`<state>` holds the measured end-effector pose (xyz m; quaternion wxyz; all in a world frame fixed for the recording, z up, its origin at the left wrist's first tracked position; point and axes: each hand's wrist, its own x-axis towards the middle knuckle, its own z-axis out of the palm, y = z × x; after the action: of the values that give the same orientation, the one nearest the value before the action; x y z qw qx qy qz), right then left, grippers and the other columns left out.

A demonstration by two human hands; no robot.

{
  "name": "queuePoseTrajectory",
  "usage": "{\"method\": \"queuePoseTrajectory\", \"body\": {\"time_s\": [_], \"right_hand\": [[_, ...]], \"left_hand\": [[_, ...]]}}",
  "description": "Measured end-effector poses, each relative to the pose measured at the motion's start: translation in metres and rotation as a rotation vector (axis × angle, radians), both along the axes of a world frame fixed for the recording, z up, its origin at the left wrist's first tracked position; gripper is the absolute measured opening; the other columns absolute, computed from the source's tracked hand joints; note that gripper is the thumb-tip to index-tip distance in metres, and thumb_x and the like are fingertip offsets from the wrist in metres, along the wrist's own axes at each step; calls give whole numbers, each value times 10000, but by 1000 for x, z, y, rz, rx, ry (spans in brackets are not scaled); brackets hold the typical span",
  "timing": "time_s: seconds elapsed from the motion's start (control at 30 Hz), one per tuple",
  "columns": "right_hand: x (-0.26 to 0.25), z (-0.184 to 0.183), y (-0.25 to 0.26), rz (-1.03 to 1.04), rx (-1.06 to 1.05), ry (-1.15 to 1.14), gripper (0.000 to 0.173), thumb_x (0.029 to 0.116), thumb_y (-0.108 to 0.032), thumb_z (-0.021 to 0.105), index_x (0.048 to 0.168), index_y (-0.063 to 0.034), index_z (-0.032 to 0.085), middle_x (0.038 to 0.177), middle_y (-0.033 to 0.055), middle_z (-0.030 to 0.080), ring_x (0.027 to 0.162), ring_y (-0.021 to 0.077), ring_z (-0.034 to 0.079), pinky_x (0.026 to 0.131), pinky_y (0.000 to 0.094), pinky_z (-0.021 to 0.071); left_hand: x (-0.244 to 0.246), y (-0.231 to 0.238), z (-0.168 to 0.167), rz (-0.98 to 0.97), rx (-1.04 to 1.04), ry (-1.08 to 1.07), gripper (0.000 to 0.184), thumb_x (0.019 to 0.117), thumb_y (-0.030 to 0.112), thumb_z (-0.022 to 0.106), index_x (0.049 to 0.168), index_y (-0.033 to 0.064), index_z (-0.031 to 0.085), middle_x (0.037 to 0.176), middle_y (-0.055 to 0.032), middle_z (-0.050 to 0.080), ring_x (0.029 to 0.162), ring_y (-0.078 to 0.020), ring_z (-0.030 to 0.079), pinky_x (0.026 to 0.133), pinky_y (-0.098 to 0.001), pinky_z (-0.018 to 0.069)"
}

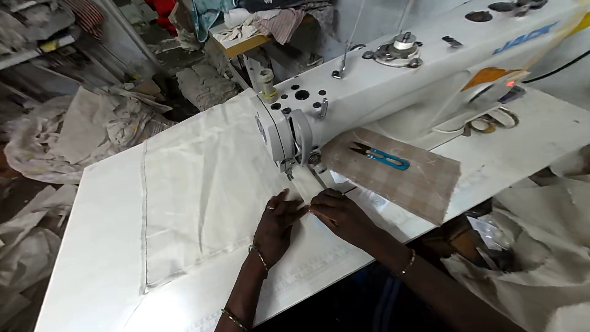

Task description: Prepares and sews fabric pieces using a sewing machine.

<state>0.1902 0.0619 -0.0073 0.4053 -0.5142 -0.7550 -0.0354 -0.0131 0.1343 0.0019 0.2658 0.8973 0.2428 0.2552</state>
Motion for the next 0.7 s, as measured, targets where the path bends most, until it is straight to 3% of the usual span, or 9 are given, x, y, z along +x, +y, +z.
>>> {"method": "queuePoseTrajectory", "body": {"time_s": [0.17, 0.27, 0.47, 0.6, 0.63, 0.7], "right_hand": [[-3, 4, 4, 10, -15, -75, 167, 917, -74, 611, 891, -36, 772, 901, 71, 726, 926, 224, 695, 830, 300, 567], [-2, 9, 20, 31, -40, -118, 129, 892, -38, 640, 901, -8, 765, 921, 101, 733, 940, 256, 712, 819, 344, 584], [2, 10, 58, 55, -78, -63, 142, 883, 43, 650, 964, 45, 767, 1001, 166, 746, 918, 318, 730, 817, 411, 594], [17, 15, 54, 48, -134, -70, 201, 917, 14, 628, 1050, 18, 780, 1132, 164, 751, 1075, 325, 722, 958, 431, 564], [28, 24, 47, 10, -123, -91, 190, 921, 3, 627, 1035, 8, 779, 1106, 157, 750, 1045, 322, 723, 933, 442, 567], [66, 45, 26, -203, -103, -81, 209, 975, -5, 586, 1099, 66, 738, 1198, 218, 713, 1152, 393, 672, 1027, 511, 513]], "left_hand": [[-5, 7, 2, -5, -86, -20, 377, 901, -38, 520, 1124, 95, 795, 1220, -57, 741, 1364, -316, 541, 1162, -489, 369], [-3, 21, 8, 0, -144, -13, 357, 893, -94, 513, 1088, 25, 788, 1220, -102, 737, 1362, -324, 544, 1199, -502, 321], [6, 58, 15, 16, -108, -58, 322, 879, -179, 526, 1060, -60, 764, 1197, -208, 720, 1290, -403, 580, 1152, -505, 375], [10, 71, 21, 43, -135, -40, 225, 932, -103, 586, 1073, -61, 756, 1204, -201, 716, 1277, -381, 589, 1135, -480, 400], [10, 74, 21, 46, -141, -49, 224, 931, -101, 587, 1071, -62, 757, 1200, -205, 717, 1274, -382, 592, 1129, -476, 405], [10, 76, 21, 45, -165, -65, 244, 927, -115, 574, 1079, -65, 758, 1197, -222, 713, 1281, -397, 581, 1136, -489, 387]]}}
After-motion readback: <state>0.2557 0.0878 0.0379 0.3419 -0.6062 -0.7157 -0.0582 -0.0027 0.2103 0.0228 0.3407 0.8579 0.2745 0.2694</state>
